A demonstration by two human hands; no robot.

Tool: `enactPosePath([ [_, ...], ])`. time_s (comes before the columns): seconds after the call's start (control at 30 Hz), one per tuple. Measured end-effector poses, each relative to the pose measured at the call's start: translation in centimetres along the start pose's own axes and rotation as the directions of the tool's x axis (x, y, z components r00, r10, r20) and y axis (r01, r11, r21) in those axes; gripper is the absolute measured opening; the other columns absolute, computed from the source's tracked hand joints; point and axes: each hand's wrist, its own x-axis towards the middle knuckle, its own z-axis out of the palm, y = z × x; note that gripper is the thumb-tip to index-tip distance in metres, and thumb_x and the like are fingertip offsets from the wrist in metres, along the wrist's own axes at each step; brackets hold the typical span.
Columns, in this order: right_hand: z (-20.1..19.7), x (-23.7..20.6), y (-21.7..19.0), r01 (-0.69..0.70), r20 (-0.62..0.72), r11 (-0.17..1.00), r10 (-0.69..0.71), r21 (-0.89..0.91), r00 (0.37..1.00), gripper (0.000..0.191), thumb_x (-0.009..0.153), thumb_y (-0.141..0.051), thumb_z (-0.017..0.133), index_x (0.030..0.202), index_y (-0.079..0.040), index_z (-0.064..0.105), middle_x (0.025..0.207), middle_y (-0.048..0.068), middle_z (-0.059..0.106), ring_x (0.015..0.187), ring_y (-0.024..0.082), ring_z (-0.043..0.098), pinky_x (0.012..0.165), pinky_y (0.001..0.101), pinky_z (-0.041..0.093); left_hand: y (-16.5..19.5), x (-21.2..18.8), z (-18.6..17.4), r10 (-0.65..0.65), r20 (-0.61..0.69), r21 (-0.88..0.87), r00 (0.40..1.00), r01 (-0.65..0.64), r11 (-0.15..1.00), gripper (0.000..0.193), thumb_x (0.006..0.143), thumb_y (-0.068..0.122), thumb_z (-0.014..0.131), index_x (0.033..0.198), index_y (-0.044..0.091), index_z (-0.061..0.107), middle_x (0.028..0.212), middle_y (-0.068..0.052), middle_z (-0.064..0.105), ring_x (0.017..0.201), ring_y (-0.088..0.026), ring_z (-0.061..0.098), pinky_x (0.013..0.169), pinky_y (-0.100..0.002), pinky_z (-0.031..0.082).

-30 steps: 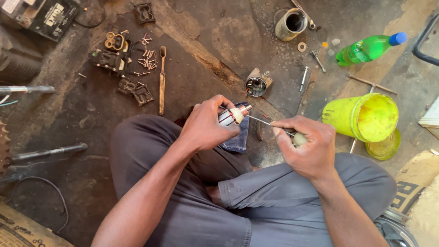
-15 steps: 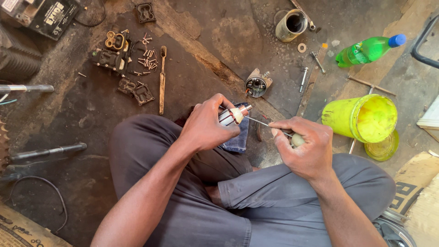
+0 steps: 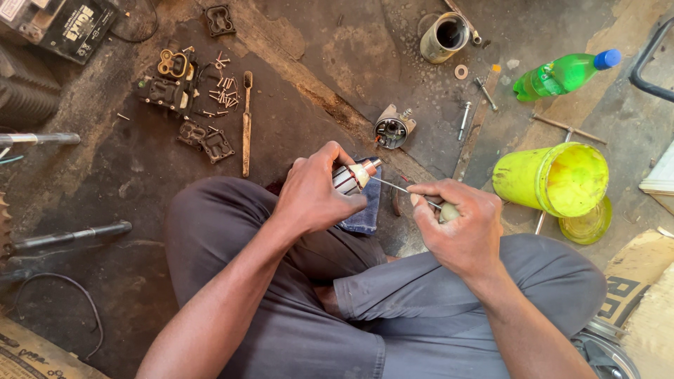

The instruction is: The person sits on the workshop floor and wipes an electric motor armature with a blue cloth. They then hold the armature and work on its shaft and commutator with a small hand tool, set it down, wipe the cloth, and handle the motor housing and small fittings by hand.

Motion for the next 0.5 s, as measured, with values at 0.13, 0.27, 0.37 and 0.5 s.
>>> enactPosePath([
  [0.13,0.4,-0.3,0.7,-0.045,-0.014,0.999,0.045,0.025,0.999,0.013,0.084,-0.007,0.074,0.097,-0.007,0.079,0.084,0.008,0.077,0.071,0.014,0.073,0.065,0.0266,0.054,0.0,0.2,-0.2,-0.025,0.019,-0.020,0.999,0.026,0.999,0.041,0.059,0.026,0.082,0.092,0.008,0.065,0.079,-0.016,0.075,0.079,-0.033,0.074,0.075,-0.041,0.057],
  [0.27,0.7,0.9,1.7,0.115,-0.121,0.978,-0.137,-0.173,0.983,0.008,0.093,-0.005,0.071,0.098,-0.006,0.077,0.094,0.010,0.077,0.082,0.017,0.074,0.079,0.0295,0.056,0.1,0.0,-0.1,0.053,-0.042,-0.021,0.998,-0.054,0.998,0.042,0.061,0.027,0.085,0.093,0.007,0.067,0.079,-0.016,0.075,0.077,-0.031,0.074,0.074,-0.040,0.056],
  [0.37,-0.6,2.2,2.8,-0.020,-0.201,0.987,-0.013,-0.160,0.979,0.013,0.093,-0.006,0.070,0.104,-0.006,0.079,0.090,0.011,0.076,0.080,0.018,0.073,0.075,0.0300,0.054,0.1,-0.7,0.4,0.031,0.130,-0.199,0.991,-0.004,0.980,0.038,0.056,0.022,0.084,0.088,0.007,0.071,0.075,-0.011,0.076,0.070,-0.022,0.074,0.067,-0.035,0.057],
  [0.5,-2.1,1.4,2.8,-0.082,-0.165,0.996,0.073,-0.045,0.984,0.018,0.092,-0.006,0.071,0.107,-0.007,0.079,0.083,0.010,0.074,0.076,0.018,0.070,0.072,0.0284,0.052,-0.5,0.2,0.2,0.027,0.081,-0.270,0.996,-0.005,0.963,0.037,0.056,0.021,0.084,0.088,0.006,0.072,0.074,-0.007,0.075,0.066,-0.012,0.072,0.062,-0.029,0.055],
])
